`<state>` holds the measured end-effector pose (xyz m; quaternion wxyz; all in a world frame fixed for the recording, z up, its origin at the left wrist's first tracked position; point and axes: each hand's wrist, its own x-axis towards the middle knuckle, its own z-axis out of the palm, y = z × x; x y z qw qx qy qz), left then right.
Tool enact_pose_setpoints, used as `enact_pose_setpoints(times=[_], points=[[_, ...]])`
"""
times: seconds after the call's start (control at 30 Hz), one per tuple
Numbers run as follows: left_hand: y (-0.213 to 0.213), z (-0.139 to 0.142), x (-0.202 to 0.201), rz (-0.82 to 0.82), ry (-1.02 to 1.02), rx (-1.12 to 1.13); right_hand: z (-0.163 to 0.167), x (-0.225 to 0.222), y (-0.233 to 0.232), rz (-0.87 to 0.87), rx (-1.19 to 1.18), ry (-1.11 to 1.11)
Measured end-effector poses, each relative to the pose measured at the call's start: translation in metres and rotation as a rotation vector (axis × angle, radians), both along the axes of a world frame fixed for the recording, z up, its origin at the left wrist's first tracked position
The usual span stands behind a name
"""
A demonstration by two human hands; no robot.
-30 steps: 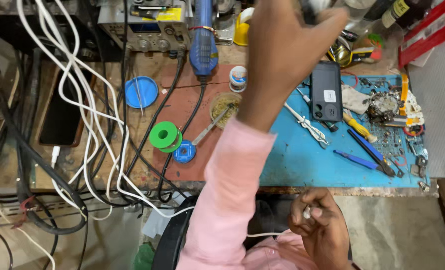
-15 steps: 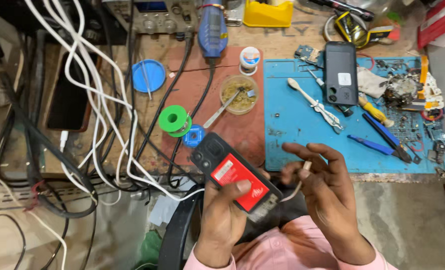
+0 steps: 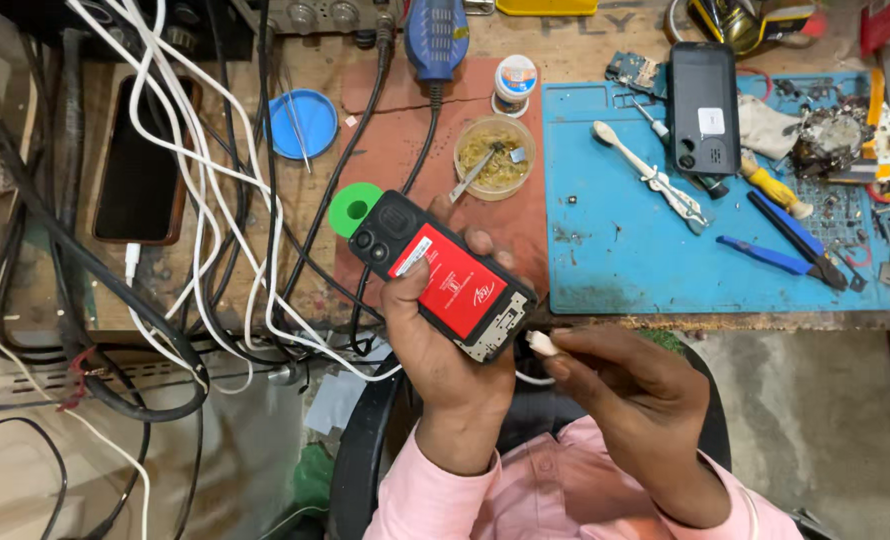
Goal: The person solders a wire onto a long green circuit board using a soldering iron and solder wire, then sets the board aside. They pry open the back of a smartphone, test a feature phone by pressing its buttons with a charging cable attached, then use a screwdriver to unscrew and open the smartphone and remove its battery.
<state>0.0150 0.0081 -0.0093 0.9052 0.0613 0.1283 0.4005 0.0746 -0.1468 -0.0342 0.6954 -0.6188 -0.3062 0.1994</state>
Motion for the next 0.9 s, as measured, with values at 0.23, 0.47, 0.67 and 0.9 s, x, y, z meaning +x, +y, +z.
enact_pose_setpoints(times=[0.23,0.47,0.67,0.9], points=[[-0.003,-0.003,-0.005,0.003,-0.03,0.038,0.013,-0.005,0.009,-0.059,-0.06,-0.312],[-0.012,-0.001,-0.002,0.197,0.097,0.257,0.026,-0.005,0.006,-0.098,-0.193,-0.463],[-0.021,-0.007,0.005,0.192,0.127,0.185,0.028,-0.005,0.003,-0.111,-0.168,-0.479],[-0.027,-0.008,0.017,0.166,0.036,0.257,0.025,-0.004,-0.001,-0.184,-0.231,-0.506]])
